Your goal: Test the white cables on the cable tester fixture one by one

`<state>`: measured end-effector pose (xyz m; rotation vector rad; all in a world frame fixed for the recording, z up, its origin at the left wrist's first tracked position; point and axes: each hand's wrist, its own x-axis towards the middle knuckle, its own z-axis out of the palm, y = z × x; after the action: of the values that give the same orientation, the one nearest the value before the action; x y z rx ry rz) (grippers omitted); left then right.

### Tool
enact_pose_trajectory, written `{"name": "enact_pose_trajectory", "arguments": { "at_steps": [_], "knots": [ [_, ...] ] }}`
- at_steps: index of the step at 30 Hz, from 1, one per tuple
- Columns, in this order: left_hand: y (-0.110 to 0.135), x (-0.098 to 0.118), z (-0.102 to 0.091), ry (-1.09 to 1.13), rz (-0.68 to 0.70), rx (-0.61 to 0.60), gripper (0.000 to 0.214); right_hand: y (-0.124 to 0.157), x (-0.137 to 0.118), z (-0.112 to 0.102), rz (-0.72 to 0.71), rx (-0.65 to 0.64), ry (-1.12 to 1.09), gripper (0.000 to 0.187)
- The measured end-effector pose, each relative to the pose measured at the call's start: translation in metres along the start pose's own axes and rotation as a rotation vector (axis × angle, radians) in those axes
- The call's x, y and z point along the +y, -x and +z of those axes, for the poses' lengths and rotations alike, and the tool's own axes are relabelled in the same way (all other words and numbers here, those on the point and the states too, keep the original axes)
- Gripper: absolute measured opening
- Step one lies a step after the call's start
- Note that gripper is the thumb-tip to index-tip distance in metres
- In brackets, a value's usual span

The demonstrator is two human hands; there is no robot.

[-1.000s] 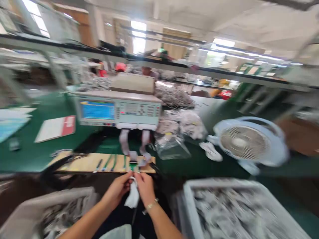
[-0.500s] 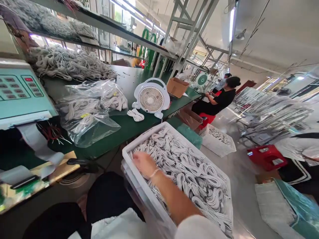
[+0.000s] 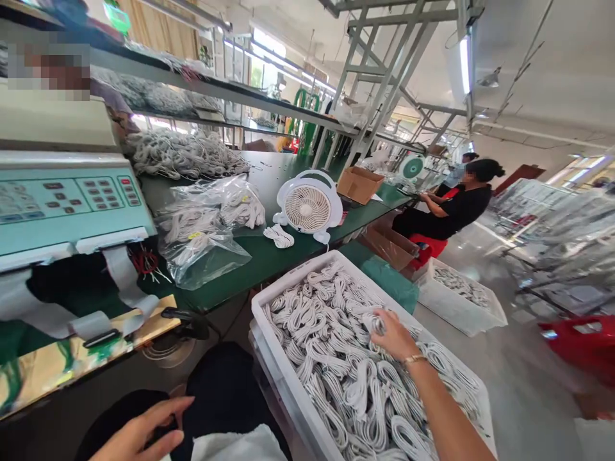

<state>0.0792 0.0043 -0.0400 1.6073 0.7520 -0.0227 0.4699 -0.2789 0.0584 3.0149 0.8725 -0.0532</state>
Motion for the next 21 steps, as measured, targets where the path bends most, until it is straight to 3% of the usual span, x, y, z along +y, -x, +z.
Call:
{"name": "enact_pose_trajectory", "arguments": {
  "at_steps": [2,4,6,9,11,14,18,21],
  "knots": [
    [0.002,0.018,0.011,0.046,-0.011,-0.082,0.035,-0.003,-0.019,-0.012,-0.130,0.103,-0.128,0.044],
    [0.005,0.035,0.021,0.131,0.016,-0.127,0.034,-0.001,-0.062,-0.019,-0.340,0.137,-0.347,0.044],
    [0.006,0.051,0.029,0.254,0.093,-0.137,0.036,0.010,-0.122,-0.018,-0.552,0.066,-0.577,0.045],
    [0.002,0.068,0.033,0.442,0.264,0.032,0.050,0.036,-0.221,-0.005,-0.723,-0.117,-0.834,0.045],
    [0.001,0.072,0.027,0.619,0.370,0.172,0.049,0.053,-0.276,0.008,-0.753,-0.279,-0.970,0.039],
    [0.008,0.065,0.009,0.847,0.401,0.343,0.035,0.062,-0.331,0.029,-0.716,-0.598,-1.143,0.023],
    [0.015,0.039,-0.014,1.029,0.203,0.434,0.030,0.059,-0.366,0.048,-0.439,-0.992,-1.294,0.029],
    [0.007,0.021,-0.023,1.144,0.140,0.465,0.032,0.061,-0.377,0.056,-0.448,-1.024,-1.282,0.016]
  ]
}}
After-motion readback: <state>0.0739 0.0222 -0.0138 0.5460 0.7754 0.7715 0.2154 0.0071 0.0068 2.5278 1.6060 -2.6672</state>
